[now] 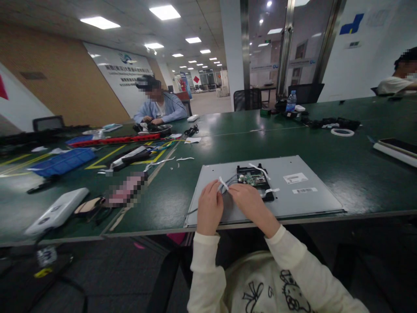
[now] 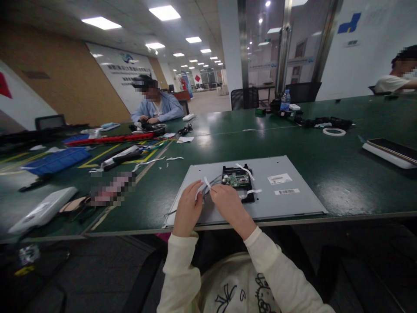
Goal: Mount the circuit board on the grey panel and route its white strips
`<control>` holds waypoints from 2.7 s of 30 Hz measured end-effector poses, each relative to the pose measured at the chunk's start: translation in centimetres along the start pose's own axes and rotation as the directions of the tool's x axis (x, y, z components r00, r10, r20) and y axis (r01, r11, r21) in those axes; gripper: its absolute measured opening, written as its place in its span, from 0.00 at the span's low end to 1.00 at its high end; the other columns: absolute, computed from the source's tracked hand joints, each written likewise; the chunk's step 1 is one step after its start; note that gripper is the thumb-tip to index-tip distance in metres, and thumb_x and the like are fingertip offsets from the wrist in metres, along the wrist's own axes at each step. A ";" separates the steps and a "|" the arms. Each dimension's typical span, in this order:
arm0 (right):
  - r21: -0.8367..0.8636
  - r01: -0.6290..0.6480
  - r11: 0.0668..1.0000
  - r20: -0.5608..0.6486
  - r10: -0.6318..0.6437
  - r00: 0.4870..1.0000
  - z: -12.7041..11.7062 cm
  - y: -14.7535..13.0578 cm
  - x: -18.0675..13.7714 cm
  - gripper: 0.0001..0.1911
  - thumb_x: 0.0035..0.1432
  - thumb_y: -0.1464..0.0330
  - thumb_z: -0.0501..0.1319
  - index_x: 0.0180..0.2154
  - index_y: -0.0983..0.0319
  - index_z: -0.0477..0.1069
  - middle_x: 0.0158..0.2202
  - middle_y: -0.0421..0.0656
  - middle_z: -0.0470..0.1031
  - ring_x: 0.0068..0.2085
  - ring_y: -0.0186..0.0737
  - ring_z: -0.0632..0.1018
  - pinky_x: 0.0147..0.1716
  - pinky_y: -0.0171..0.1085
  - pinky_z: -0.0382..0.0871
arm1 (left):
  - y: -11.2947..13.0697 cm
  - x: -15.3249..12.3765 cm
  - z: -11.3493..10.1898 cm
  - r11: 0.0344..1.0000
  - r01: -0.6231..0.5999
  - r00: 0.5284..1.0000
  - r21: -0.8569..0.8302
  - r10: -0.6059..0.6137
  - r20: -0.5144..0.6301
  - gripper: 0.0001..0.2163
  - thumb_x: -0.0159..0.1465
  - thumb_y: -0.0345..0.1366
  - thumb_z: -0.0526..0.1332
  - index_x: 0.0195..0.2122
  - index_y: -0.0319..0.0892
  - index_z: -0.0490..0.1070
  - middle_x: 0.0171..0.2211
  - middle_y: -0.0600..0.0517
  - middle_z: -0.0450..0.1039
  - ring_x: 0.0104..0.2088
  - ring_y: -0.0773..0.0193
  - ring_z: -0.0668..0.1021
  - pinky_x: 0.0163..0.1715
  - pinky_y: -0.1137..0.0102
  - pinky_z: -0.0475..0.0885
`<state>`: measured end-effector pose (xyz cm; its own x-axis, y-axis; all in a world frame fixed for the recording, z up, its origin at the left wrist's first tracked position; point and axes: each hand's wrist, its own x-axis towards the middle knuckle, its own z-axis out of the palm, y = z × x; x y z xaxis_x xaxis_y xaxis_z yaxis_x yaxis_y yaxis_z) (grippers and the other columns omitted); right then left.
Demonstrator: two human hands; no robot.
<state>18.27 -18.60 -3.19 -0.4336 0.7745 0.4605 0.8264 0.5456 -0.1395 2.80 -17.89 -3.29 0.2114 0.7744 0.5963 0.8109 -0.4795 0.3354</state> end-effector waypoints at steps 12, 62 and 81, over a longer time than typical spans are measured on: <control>0.024 0.103 0.994 0.097 -0.105 0.990 0.2 0.2 0.1 0.12 0.62 0.77 0.53 0.40 0.67 0.74 0.42 0.47 0.76 0.46 0.39 0.74 0.56 0.40 0.59 | 0.3 1.9 1.3 0.955 0.073 0.946 0.287 -0.158 0.284 0.16 0.66 0.27 0.49 0.53 0.38 0.67 0.48 0.45 0.75 0.46 0.58 0.78 0.48 0.64 0.69; 0.135 0.038 0.990 -0.070 -0.029 0.997 0.6 -2.0 -4.8 0.28 0.59 0.54 0.59 0.53 0.67 0.69 0.55 0.53 0.70 0.57 0.47 0.70 0.56 0.45 0.64 | 0.9 1.4 1.7 0.969 0.080 0.978 0.233 -0.121 0.169 0.23 0.67 0.35 0.52 0.62 0.34 0.54 0.59 0.37 0.65 0.59 0.52 0.68 0.56 0.56 0.62; 0.169 0.056 0.984 -0.028 -0.052 0.998 0.8 -1.7 -5.0 0.31 0.55 0.62 0.62 0.57 0.72 0.67 0.56 0.54 0.69 0.58 0.48 0.68 0.58 0.44 0.62 | 3.9 -3.1 0.9 0.992 0.098 0.991 0.080 -0.105 0.085 0.12 0.68 0.30 0.48 0.46 0.42 0.69 0.45 0.46 0.76 0.47 0.57 0.76 0.52 0.59 0.67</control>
<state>18.74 -23.18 -5.96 -0.4660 0.7355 0.4919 0.7278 0.6348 -0.2597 5.79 -21.75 -4.46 0.1705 0.8527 0.4938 0.8686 -0.3667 0.3333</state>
